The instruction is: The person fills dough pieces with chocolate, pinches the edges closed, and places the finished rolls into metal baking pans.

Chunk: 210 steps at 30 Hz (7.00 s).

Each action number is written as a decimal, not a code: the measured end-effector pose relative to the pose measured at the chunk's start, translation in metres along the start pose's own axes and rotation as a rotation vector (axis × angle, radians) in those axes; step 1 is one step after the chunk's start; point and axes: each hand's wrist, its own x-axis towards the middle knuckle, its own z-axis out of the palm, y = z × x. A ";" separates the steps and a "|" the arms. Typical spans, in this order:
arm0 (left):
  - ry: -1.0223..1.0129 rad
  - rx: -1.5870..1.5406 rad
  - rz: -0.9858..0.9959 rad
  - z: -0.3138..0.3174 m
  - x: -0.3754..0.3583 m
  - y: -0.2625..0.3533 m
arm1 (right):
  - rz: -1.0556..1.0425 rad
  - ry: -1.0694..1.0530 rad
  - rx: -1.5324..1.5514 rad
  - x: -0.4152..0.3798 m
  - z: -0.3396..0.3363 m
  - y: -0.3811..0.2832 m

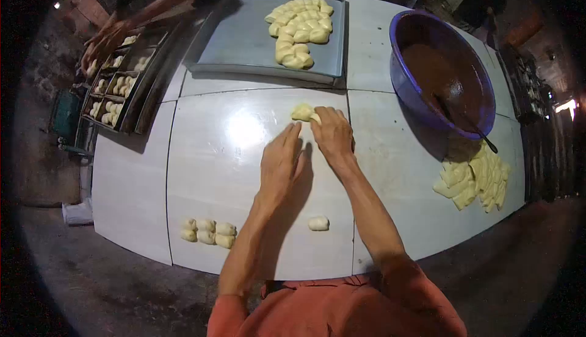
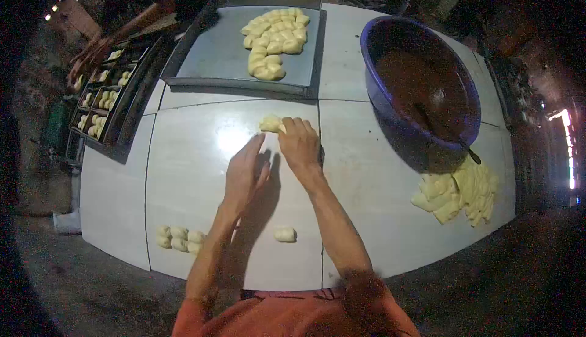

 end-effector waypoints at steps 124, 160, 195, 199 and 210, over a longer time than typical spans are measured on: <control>-0.310 -1.322 -0.636 0.100 0.047 0.181 | 0.641 -0.012 1.403 0.003 -0.243 0.108; -0.137 -1.126 -0.715 -0.013 -0.036 0.100 | 0.193 -0.089 1.008 -0.125 -0.125 -0.027; -0.258 -0.134 -0.570 -0.127 -0.157 0.072 | 0.024 -0.678 0.223 -0.138 -0.135 -0.069; -0.147 0.026 -0.585 -0.170 -0.189 0.061 | -0.063 -0.375 0.260 -0.140 -0.121 -0.090; -0.629 0.378 -0.470 -0.266 -0.176 -0.069 | -0.411 -0.455 0.264 -0.156 -0.011 -0.261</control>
